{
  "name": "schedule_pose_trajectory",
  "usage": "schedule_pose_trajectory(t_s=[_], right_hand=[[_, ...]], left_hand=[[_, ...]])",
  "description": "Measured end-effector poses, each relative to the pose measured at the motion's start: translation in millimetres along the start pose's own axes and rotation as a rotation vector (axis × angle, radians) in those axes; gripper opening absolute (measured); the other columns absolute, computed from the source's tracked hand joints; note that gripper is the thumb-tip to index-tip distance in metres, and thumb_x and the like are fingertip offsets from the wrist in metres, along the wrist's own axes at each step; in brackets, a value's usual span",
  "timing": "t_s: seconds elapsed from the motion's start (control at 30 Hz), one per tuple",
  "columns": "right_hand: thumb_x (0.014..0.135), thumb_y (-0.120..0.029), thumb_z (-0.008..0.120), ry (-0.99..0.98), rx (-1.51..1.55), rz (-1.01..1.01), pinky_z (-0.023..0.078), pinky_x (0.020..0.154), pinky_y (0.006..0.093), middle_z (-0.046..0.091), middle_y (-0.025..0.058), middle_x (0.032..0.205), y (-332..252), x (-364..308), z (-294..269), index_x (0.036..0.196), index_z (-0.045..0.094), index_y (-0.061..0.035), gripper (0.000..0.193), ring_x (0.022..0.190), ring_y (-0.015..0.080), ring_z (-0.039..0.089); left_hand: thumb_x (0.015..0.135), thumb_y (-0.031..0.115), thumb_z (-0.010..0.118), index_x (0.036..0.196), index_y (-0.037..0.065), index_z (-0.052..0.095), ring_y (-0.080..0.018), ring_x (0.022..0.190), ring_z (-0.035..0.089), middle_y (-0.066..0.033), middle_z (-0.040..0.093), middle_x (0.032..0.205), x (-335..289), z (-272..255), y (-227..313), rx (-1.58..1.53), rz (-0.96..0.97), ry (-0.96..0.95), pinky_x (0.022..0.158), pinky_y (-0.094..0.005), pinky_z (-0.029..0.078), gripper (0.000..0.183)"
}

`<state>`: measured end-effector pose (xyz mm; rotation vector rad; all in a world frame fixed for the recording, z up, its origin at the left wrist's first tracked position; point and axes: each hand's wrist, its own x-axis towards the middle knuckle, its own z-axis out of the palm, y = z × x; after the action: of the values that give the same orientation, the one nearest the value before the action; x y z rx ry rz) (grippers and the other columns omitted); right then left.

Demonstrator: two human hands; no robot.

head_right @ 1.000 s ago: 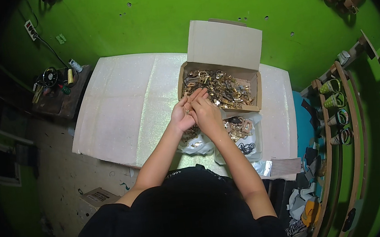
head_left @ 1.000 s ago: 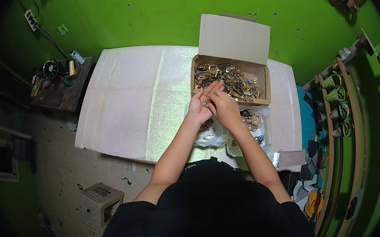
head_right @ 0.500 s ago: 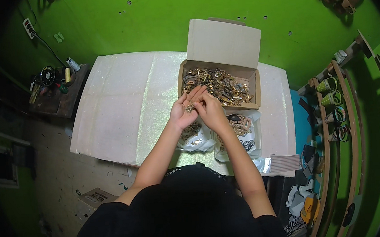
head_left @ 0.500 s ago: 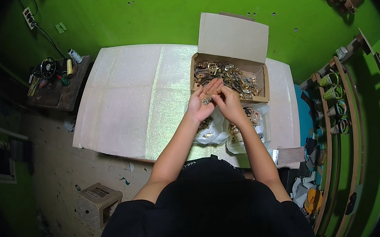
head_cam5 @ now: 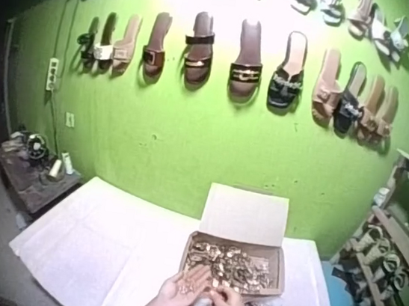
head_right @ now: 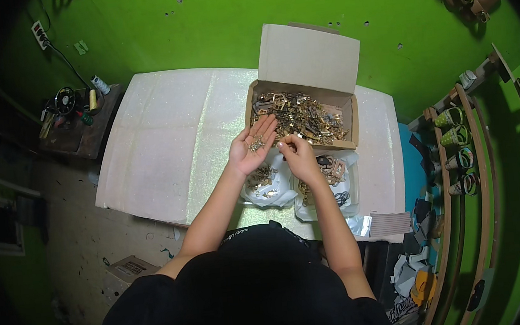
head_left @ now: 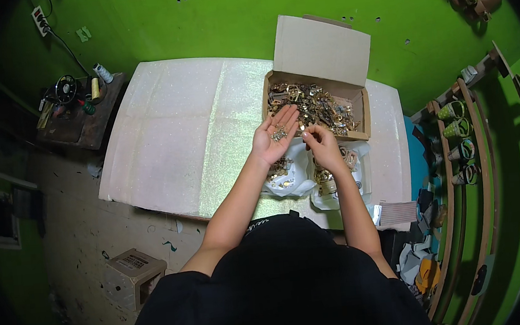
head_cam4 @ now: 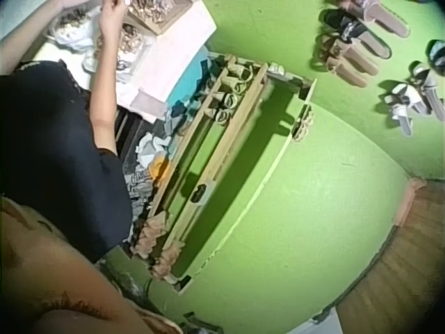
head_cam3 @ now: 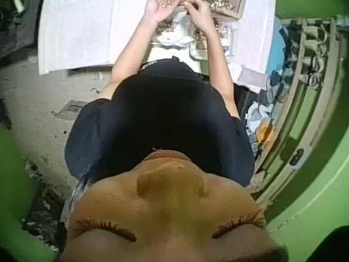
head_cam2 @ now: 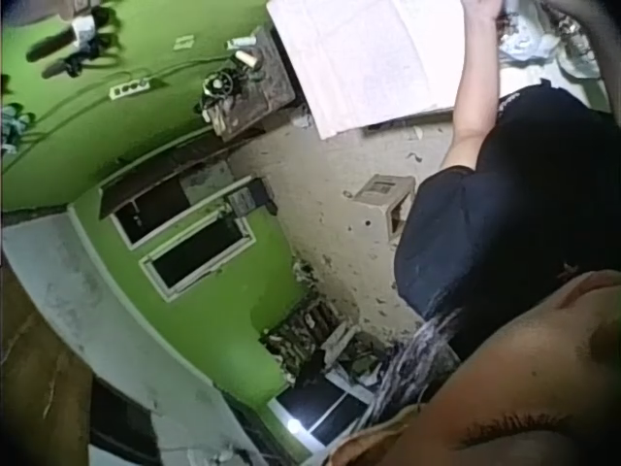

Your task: Sorting and inspecting decorative metal ornaments for shoes from a large box into smaller containers.

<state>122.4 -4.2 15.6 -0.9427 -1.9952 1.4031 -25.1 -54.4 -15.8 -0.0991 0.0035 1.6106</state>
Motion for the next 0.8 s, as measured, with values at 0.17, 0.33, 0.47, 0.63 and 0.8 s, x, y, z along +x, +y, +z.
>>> schedule_pose_trajectory(t_s=[0.17,0.33,0.47,0.63,0.8], right_hand=[[0.084,-0.010,0.051,-0.064,0.441,0.316,0.044,0.052,0.0215,0.061,0.0092,0.075,15.8,-6.3,-1.0,0.083,0.052,0.0013,0.012,0.059,0.0111,0.057],[0.082,-0.007,0.053,-0.026,0.376,0.347,0.044,0.049,0.0201,0.061,0.0099,0.076,48.6,-12.3,4.4,0.083,0.052,0.0023,0.010,0.058,0.0117,0.057],[0.082,-0.011,0.055,-0.125,0.247,0.324,0.043,0.048,0.0195,0.060,0.0079,0.077,56.7,-15.6,4.2,0.089,0.054,0.0011,0.014,0.057,0.0105,0.056],[0.082,-0.015,0.055,-0.154,0.302,0.409,0.041,0.047,0.0192,0.059,0.0037,0.076,20.4,-15.9,-2.7,0.098,0.056,-0.0026,0.021,0.055,0.0079,0.053],[0.079,-0.013,0.056,-0.016,0.079,0.066,0.037,0.051,0.0187,0.055,-0.0007,0.069,-1.1,-3.0,-7.1,0.097,0.058,-0.0023,0.021,0.058,0.0047,0.047]], left_hand=[[0.092,0.024,0.020,0.127,-0.001,0.032,-0.0237,0.125,0.030,-0.0129,0.034,0.132,0.7,-2.8,7.7,0.022,0.039,-0.034,0.102,-0.0369,0.028,0.045],[0.092,0.025,0.021,0.125,0.000,0.035,-0.0238,0.123,0.032,-0.0134,0.037,0.130,1.8,-0.7,7.9,0.012,0.038,-0.019,0.100,-0.0367,0.030,0.043],[0.093,0.024,0.022,0.122,0.000,0.038,-0.0241,0.122,0.035,-0.0144,0.039,0.128,2.3,-2.9,7.0,0.016,0.053,-0.028,0.099,-0.0368,0.032,0.042],[0.093,0.024,0.021,0.123,-0.001,0.038,-0.0240,0.122,0.035,-0.0143,0.039,0.128,1.3,-0.8,6.7,0.013,0.048,-0.037,0.099,-0.0369,0.032,0.042],[0.093,0.025,0.021,0.123,-0.001,0.037,-0.0241,0.121,0.035,-0.0143,0.039,0.129,2.9,2.1,1.8,0.024,0.035,-0.038,0.099,-0.0369,0.032,0.043]])
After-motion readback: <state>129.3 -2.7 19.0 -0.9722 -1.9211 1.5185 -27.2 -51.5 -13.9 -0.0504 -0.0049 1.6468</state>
